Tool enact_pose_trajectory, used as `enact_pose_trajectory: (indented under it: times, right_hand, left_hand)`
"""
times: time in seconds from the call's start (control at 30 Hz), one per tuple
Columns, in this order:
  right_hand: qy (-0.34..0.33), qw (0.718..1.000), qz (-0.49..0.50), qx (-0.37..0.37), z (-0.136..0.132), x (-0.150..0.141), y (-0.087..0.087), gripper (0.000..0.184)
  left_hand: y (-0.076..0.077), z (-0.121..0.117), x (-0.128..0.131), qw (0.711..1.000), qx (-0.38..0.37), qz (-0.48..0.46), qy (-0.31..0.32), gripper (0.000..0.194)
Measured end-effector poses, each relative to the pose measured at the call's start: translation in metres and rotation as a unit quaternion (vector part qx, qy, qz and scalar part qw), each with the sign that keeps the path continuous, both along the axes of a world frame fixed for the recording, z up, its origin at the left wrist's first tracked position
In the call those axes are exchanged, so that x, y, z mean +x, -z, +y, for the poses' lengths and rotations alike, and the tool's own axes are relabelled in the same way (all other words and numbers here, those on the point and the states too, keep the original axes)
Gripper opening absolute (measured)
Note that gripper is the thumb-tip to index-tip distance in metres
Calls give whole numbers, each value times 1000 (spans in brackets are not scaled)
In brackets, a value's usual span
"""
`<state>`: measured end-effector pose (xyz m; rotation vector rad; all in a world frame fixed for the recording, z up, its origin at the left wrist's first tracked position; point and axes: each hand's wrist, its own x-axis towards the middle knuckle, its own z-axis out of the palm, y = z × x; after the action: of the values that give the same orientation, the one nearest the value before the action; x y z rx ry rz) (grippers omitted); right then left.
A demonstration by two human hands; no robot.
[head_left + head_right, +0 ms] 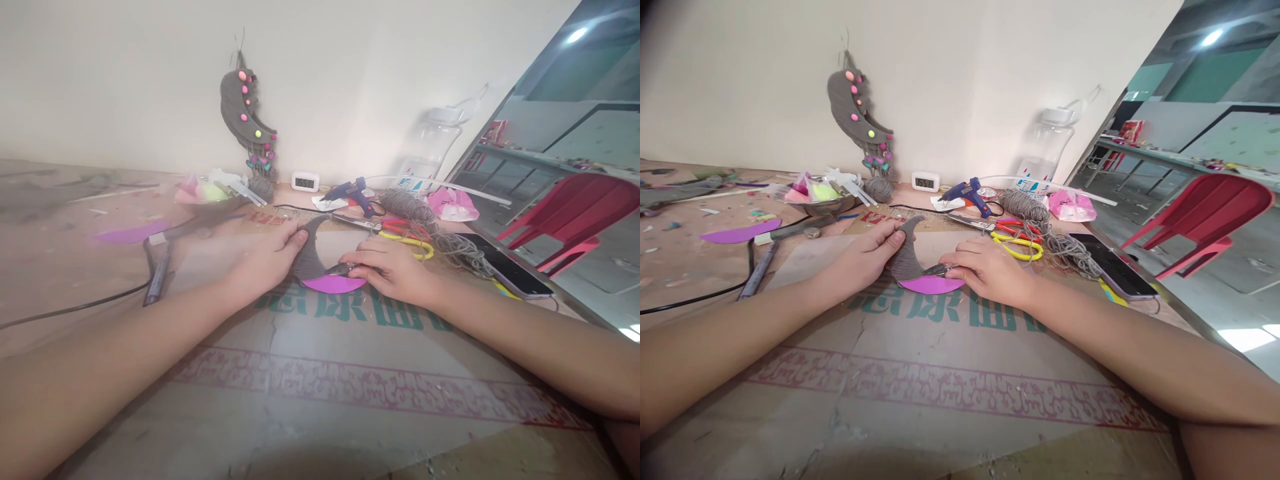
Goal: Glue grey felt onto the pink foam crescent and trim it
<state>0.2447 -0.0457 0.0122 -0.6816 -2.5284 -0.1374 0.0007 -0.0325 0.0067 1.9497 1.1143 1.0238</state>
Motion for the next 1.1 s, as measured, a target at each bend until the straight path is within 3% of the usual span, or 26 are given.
enact_pose_trajectory:
  times: [1.1]
  right_hand:
    - [3,1000,6,9,0,-1,0,23]
  left_hand:
    - [0,0,0,1000,-5,-11,8,29]
